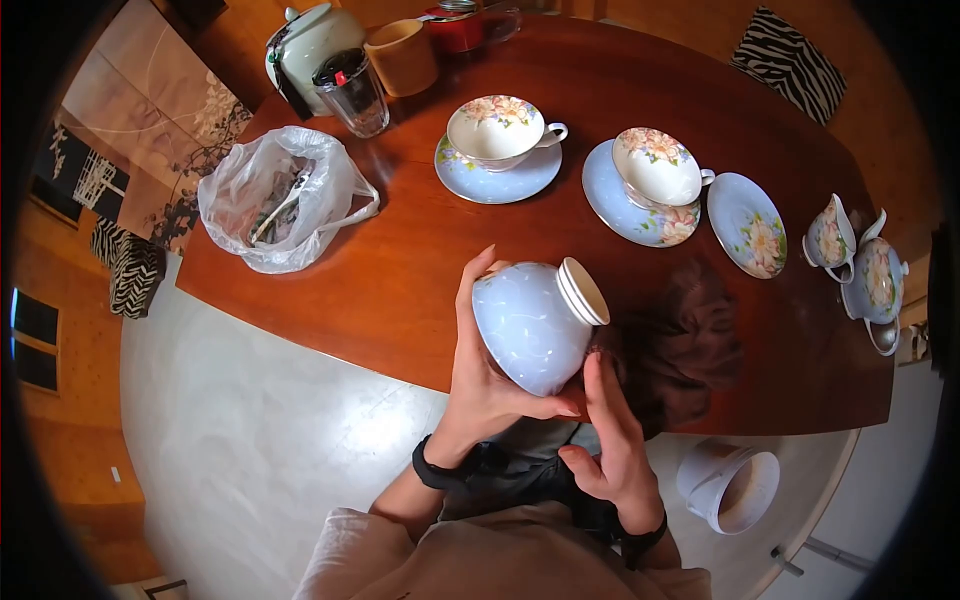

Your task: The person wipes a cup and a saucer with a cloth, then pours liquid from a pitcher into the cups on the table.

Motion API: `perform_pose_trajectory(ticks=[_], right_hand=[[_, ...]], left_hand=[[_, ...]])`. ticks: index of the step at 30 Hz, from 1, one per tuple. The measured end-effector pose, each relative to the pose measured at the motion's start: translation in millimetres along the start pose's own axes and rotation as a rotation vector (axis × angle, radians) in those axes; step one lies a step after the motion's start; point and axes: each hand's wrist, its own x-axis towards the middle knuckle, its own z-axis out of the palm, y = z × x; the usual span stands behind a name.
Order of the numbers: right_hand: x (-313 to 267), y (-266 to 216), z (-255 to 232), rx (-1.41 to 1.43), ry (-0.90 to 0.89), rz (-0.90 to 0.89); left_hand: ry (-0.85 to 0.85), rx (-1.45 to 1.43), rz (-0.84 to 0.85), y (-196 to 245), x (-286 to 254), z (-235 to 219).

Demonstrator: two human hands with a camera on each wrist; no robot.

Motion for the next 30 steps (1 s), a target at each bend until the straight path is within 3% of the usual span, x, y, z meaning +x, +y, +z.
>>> perform_pose_trajectory(ticks=[5, 8, 14, 17, 18, 19, 24, 27, 30], right_hand=[[-2, -6, -1, 0.031, 0.021, 0.050], [1, -14, -9, 0.136, 0.050, 0.083], [-14, -17, -21, 0.295, -0.024, 0.142], [-27, -11, -19, 0.505, 0.176, 0.193], [-30, -16, -12, 0.683, 0.355, 0.215], [-26, -20, -15, 0.679, 0.404, 0.217], [-7, -27, -41, 0.145, 0.151, 0.058], [20, -28, -45, -0.072, 0.081, -0.159], [38, -32, -43, -0.247, 0.051, -0.236]], left_hand=[[0.055, -0.067, -0.055, 6, 0, 7], [-0.027, 0.168, 0.080, 4, 0, 3], [0.062, 0.146, 0.079, -1, -2, 5], [-0.033, 0.174, 0.115, -2, -2, 2], [-0.044, 0.204, 0.137, -2, -2, 3], [-0.056, 0.234, 0.158, -2, -3, 4], [-0.078, 0.280, 0.183, -2, -4, 6], [-0.087, 0.310, 0.206, -3, -4, 6], [-0.119, 0.253, 0.225, -4, -1, 6]])
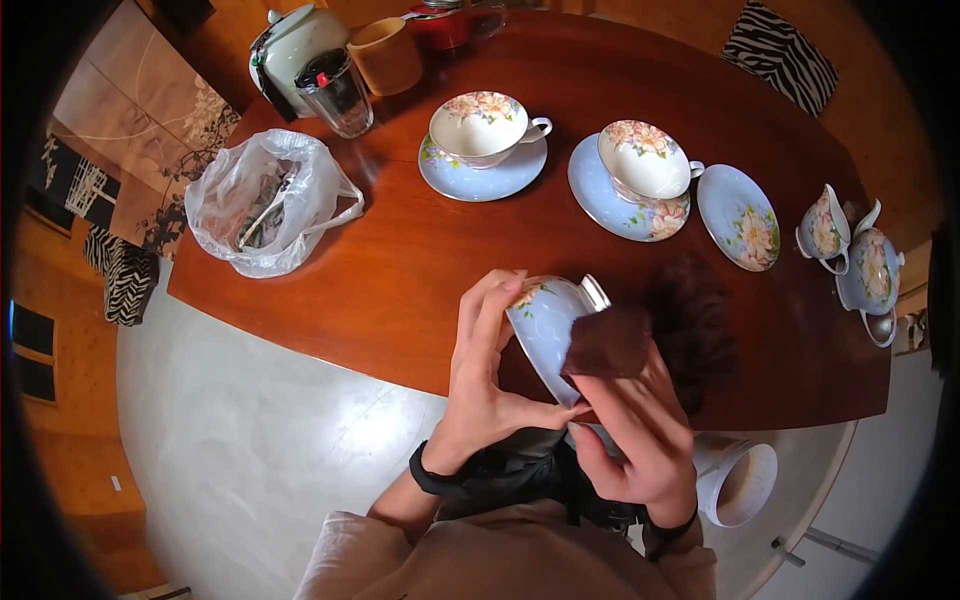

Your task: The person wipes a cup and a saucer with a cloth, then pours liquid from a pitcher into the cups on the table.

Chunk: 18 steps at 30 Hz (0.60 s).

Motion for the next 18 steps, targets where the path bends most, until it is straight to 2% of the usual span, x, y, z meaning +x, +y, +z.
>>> perform_pose_trajectory(ticks=[5, 8, 11, 18], right_hand=[[14, 0, 9, -0.070, -0.056, 0.001], [10, 0, 7, -0.110, -0.061, 0.000], [2, -1, 6, -0.145, -0.064, 0.004], [-13, 10, 6, -0.201, -0.024, 0.013]], left_hand=[[-0.010, 0.043, -0.036, -1, 1, -4], [-0.024, -0.026, -0.046, -3, 0, -4], [0.028, -0.139, -0.207, 3, 4, -4], [0.064, -0.295, -0.337, 7, 7, -5]])
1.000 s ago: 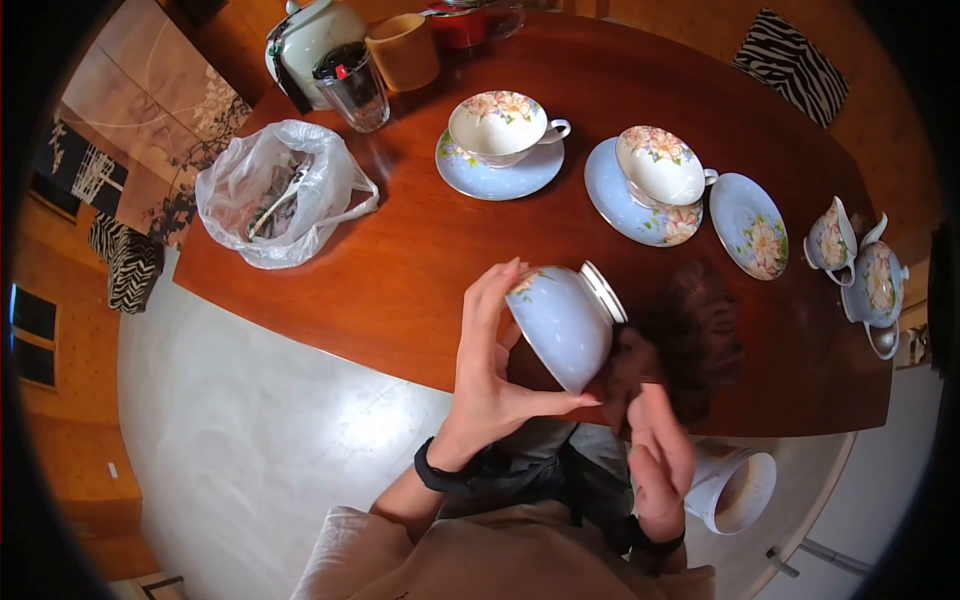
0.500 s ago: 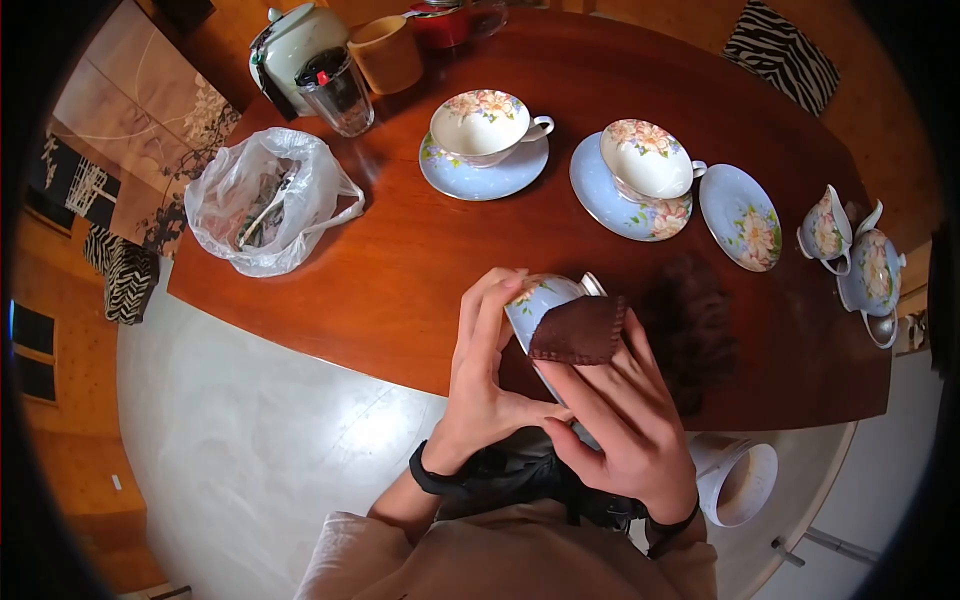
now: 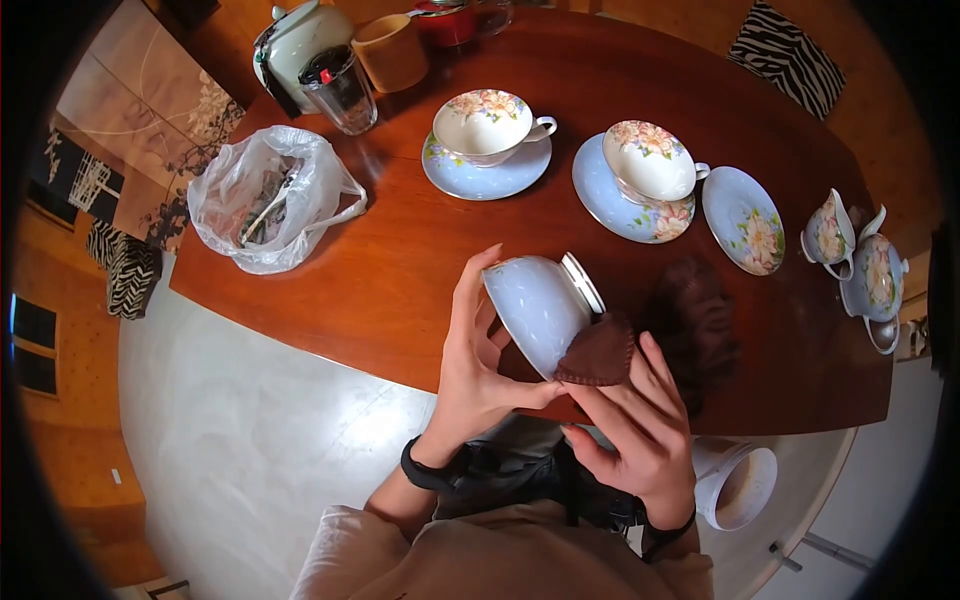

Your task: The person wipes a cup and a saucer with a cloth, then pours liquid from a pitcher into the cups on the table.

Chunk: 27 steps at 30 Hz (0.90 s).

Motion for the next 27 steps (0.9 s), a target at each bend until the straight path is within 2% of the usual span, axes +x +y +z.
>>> perform_pose_trajectory(ticks=[4, 10, 13, 14, 17, 24, 27], right_hand=[[-8, 9, 0, 0.001, 0.028, 0.080], [-14, 14, -4, 0.239, 0.137, 0.153], [1, 7, -10, 0.244, 0.105, 0.100], [8, 6, -11, 0.209, 0.080, 0.041], [20, -3, -3, 0.103, -0.002, 0.023], [33, -1, 6, -0.086, 0.003, -0.020], [42, -2, -1, -0.073, -0.013, 0.051]], left_hand=[[0.010, 0.020, -0.004, 6, 0, 1], [-0.066, 0.131, 0.079, 2, -1, -1], [-0.066, 0.087, 0.070, 1, 0, 0], [-0.061, 0.059, 0.059, 1, 0, 1], [-0.060, 0.068, 0.057, 1, 0, 2], [-0.061, 0.198, 0.114, -5, -3, 1], [-0.071, 0.111, 0.136, -20, -6, -4]])
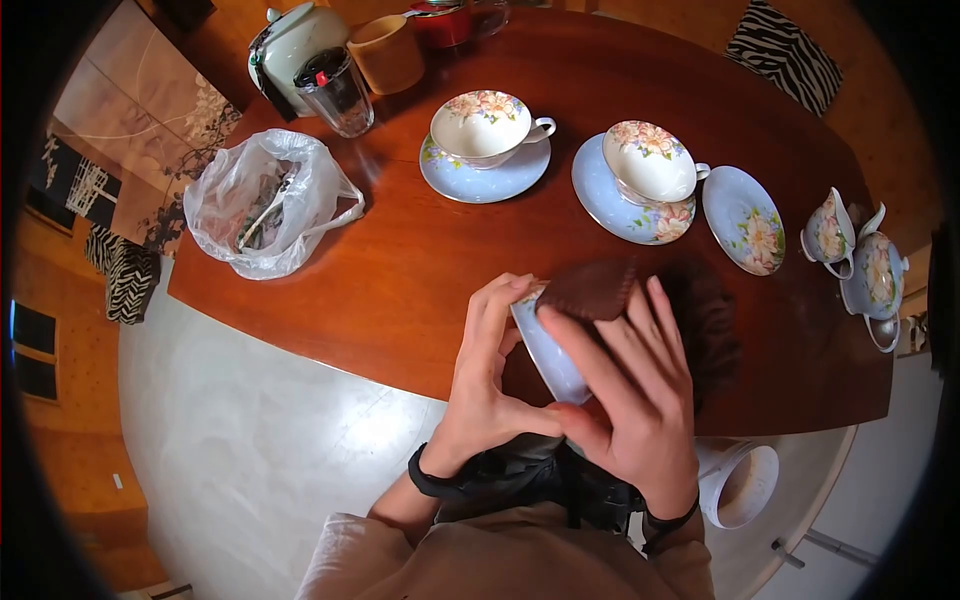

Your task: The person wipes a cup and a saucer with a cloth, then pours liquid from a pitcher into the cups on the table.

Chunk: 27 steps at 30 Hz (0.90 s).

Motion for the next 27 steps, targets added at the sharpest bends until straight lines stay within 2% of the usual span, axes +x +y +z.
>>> perform_pose_trajectory(ticks=[1, 4, 5, 8, 11, 15, 21, 27], right_hand=[[-1, 3, -1, 0.013, 0.008, 0.031], [-8, 20, -4, 0.120, 0.038, 0.104], [-11, 22, -6, 0.218, 0.040, 0.150], [-21, 30, -7, 0.276, 0.072, 0.222], [-29, 28, -6, 0.534, 0.082, 0.344], [-38, 29, 0, 0.688, 0.096, 0.368], [-45, 34, 3, 0.657, 0.120, 0.312], [-54, 38, 10, 0.782, 0.212, 0.355]], left_hand=[[-0.046, 0.115, 0.042, 6, 2, -2], [-0.029, 0.129, 0.071, 12, 1, 5], [-0.004, 0.055, 0.033, 14, 0, 8], [-0.035, 0.028, 0.065, 15, 1, 8], [-0.121, 0.226, 0.116, 21, 3, 1], [-0.190, 0.163, 0.125, 17, 2, 1], [-0.218, 0.083, 0.114, 15, 2, 2], [-0.277, 0.050, 0.153, 11, 4, 2]])
